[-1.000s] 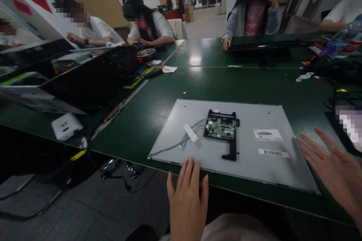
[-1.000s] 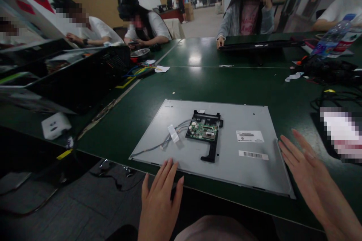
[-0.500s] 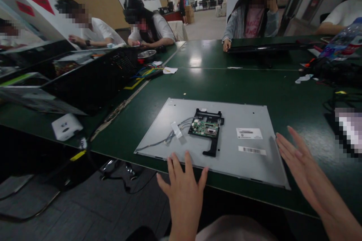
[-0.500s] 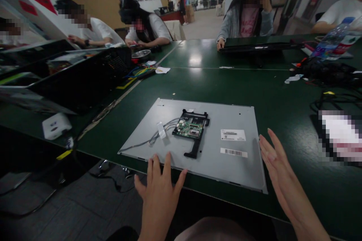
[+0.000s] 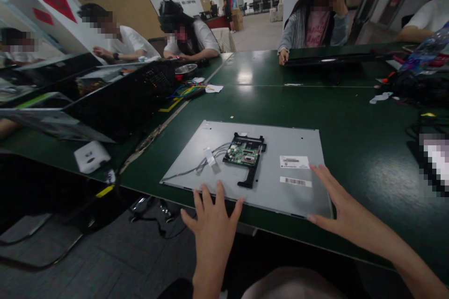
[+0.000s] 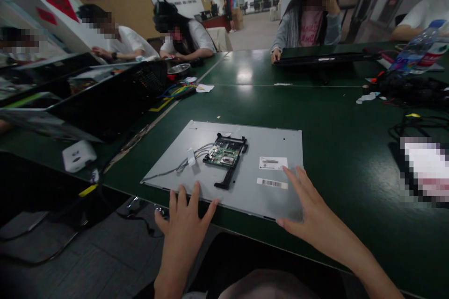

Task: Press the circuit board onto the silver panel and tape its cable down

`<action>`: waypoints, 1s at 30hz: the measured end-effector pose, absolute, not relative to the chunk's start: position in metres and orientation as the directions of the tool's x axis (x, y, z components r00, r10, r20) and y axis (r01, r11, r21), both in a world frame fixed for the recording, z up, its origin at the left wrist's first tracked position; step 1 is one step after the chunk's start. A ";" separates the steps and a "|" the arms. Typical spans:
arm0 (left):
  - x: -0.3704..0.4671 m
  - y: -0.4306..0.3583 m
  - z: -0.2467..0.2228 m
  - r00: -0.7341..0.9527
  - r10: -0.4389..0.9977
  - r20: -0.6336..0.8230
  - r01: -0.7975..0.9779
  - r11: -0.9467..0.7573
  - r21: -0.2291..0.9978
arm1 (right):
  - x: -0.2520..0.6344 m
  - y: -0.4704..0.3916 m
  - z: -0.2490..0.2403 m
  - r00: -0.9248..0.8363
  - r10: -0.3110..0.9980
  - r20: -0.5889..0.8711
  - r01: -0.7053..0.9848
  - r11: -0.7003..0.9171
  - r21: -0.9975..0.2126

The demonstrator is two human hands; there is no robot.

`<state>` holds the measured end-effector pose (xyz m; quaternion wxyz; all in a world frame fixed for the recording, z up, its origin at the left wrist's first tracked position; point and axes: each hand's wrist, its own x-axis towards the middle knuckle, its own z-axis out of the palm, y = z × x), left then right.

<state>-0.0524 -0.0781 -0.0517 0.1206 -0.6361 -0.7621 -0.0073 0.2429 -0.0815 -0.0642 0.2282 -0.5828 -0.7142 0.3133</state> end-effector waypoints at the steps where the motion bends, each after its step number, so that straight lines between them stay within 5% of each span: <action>1: -0.053 -0.077 -0.052 -0.166 0.967 0.192 0.971 0.195 -0.141 | 0.245 -0.081 -0.066 -0.254 0.966 -0.049 0.729 0.158 -0.666; 9: -0.050 -0.076 -0.050 -0.159 0.966 0.202 0.972 0.189 -0.142 | 0.237 -0.072 -0.075 -0.322 0.945 -0.048 0.860 0.271 -0.431; 30: -0.096 -0.048 -0.048 -0.253 0.960 0.120 0.962 0.263 -0.078 | 0.197 -0.037 -0.063 -0.524 0.849 -0.067 0.783 0.449 -0.432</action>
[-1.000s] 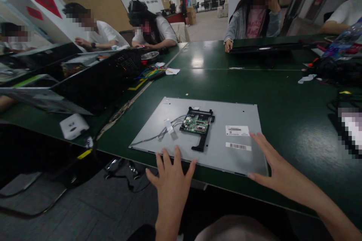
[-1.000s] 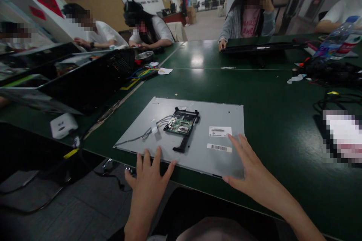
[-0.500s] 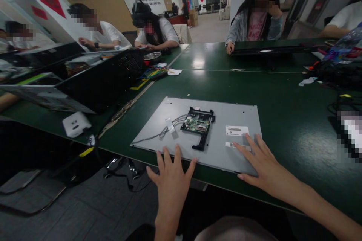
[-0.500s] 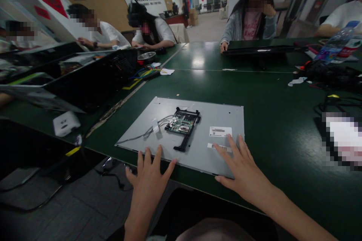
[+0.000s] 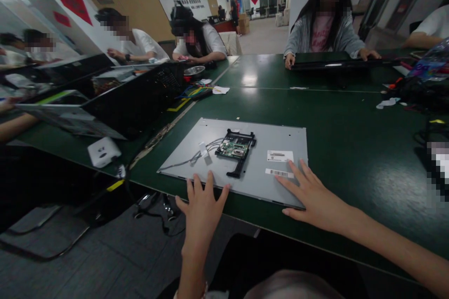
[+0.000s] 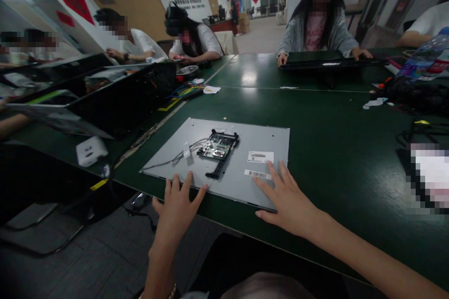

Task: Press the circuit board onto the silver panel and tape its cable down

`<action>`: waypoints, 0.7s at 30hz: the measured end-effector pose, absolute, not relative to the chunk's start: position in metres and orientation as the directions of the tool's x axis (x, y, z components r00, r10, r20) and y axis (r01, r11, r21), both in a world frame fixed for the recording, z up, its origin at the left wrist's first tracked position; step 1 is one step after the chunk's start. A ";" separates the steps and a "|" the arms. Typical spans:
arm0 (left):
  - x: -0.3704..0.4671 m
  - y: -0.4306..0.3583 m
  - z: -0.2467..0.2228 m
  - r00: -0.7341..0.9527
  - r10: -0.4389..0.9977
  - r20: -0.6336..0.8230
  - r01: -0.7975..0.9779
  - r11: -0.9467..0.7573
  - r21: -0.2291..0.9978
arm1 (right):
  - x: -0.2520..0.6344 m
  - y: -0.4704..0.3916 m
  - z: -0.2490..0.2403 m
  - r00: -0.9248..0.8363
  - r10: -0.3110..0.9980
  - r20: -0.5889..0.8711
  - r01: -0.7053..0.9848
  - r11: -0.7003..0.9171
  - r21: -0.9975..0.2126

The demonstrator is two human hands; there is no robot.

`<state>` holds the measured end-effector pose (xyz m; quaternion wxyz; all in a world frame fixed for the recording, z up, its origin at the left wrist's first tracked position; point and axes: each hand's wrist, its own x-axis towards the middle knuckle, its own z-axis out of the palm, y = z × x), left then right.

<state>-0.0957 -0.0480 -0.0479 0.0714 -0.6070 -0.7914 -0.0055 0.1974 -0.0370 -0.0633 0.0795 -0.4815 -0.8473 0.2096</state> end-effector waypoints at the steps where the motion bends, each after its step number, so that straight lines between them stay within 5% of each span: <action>1: -0.100 -0.045 -0.048 -0.261 0.959 0.114 0.960 0.270 -0.071 | 0.195 -0.034 -0.062 -0.539 0.840 -0.065 0.775 0.464 -0.430; 21: -0.158 -0.007 -0.052 -0.337 0.939 0.075 0.941 0.334 0.048 | 0.147 0.009 -0.046 -0.617 0.784 -0.068 0.736 0.544 -0.403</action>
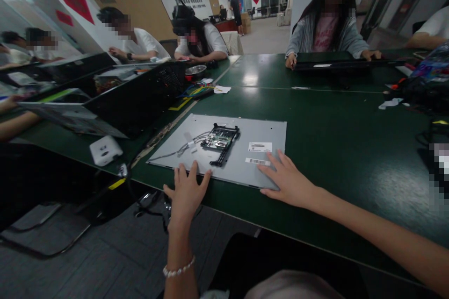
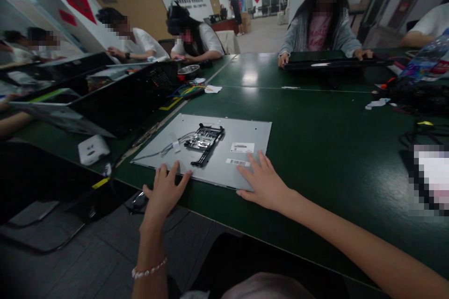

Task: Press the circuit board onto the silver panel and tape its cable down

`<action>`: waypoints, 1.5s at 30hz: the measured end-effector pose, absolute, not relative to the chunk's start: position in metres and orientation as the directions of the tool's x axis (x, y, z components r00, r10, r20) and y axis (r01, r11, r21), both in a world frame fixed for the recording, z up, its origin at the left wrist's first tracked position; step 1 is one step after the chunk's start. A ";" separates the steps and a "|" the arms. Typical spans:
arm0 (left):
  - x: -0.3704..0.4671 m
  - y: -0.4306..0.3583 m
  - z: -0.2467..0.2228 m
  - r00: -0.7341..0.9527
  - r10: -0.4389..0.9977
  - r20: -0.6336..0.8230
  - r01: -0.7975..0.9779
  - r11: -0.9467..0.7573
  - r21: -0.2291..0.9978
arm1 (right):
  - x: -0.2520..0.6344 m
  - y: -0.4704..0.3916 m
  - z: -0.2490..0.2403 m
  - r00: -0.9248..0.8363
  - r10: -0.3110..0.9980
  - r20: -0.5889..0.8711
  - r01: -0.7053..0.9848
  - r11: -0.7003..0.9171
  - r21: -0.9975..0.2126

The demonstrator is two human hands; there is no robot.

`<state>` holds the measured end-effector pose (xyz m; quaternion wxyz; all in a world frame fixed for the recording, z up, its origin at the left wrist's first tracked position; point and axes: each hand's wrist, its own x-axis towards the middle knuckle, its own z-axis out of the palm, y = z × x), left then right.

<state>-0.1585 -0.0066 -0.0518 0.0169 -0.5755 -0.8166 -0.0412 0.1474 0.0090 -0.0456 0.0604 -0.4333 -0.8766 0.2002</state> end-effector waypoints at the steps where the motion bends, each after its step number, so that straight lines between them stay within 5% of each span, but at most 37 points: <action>1: -0.161 -0.005 -0.052 -0.335 0.939 0.074 0.942 0.333 0.046 | 0.146 0.011 -0.046 -0.618 0.783 -0.068 0.736 0.546 -0.400; 18: -0.182 0.009 -0.053 -0.362 0.931 0.045 0.932 0.361 0.018 | 0.142 0.018 -0.050 -0.660 0.746 -0.088 0.706 0.576 -0.413; 25: -0.150 0.023 -0.039 -0.217 0.944 0.247 0.976 0.202 0.084 | 0.140 0.018 -0.052 -0.648 0.755 -0.098 0.719 0.564 -0.405; 35: -0.135 0.072 -0.047 -0.102 0.977 0.189 0.979 0.132 -0.154 | 0.142 0.019 -0.045 -0.655 0.747 -0.115 0.712 0.559 -0.425; 45: -0.155 0.141 -0.038 -0.003 0.994 0.111 0.981 0.025 -0.193 | 0.141 0.019 -0.051 -0.655 0.751 -0.083 0.703 0.566 -0.431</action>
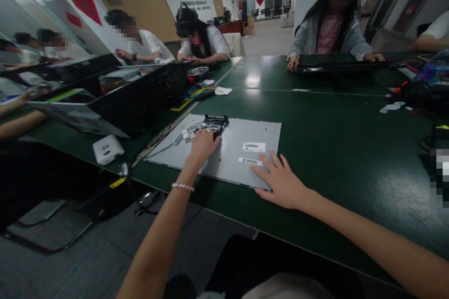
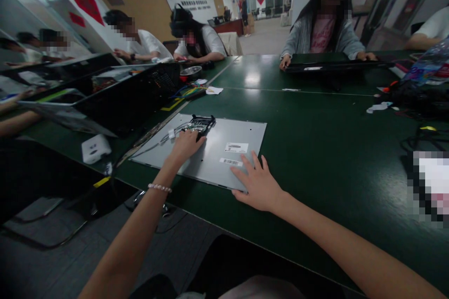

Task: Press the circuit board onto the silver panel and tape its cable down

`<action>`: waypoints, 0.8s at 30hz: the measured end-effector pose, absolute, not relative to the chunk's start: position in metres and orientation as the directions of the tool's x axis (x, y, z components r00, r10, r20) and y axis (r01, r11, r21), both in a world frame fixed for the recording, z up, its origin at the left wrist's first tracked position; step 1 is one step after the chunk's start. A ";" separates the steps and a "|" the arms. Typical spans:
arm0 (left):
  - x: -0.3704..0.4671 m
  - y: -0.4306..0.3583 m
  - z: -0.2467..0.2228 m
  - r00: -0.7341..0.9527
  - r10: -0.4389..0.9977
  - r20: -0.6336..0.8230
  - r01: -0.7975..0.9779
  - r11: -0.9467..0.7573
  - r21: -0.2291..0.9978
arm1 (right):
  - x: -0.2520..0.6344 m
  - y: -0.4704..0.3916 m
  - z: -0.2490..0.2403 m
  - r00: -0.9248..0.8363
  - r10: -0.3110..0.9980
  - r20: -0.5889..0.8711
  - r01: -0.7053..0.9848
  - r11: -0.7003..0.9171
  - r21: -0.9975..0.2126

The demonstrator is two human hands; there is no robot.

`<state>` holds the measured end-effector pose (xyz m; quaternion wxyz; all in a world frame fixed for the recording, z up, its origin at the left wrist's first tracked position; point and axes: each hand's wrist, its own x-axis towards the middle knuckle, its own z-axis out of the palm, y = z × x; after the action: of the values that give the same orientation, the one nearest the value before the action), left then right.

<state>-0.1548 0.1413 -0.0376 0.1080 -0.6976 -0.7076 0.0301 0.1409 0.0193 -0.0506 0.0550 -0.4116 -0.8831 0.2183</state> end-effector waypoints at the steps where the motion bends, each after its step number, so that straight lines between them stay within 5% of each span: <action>1: -0.156 0.147 -0.038 -0.002 0.994 0.110 0.981 0.024 -0.194 | 0.141 0.019 -0.050 -0.656 0.750 -0.084 0.702 0.565 -0.434; 16: -0.162 0.117 -0.025 0.033 0.997 0.076 0.985 -0.019 -0.172 | 0.142 0.018 -0.046 -0.653 0.751 -0.097 0.706 0.557 -0.438; 24: -0.232 0.116 -0.018 -0.091 0.966 0.240 0.978 0.132 -0.161 | 0.141 0.018 -0.047 -0.652 0.752 -0.099 0.710 0.559 -0.429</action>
<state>-0.2321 0.1161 -0.0177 0.1446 -0.6585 -0.7383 -0.0202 0.1414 0.0181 -0.0469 0.0478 -0.4144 -0.8816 0.2208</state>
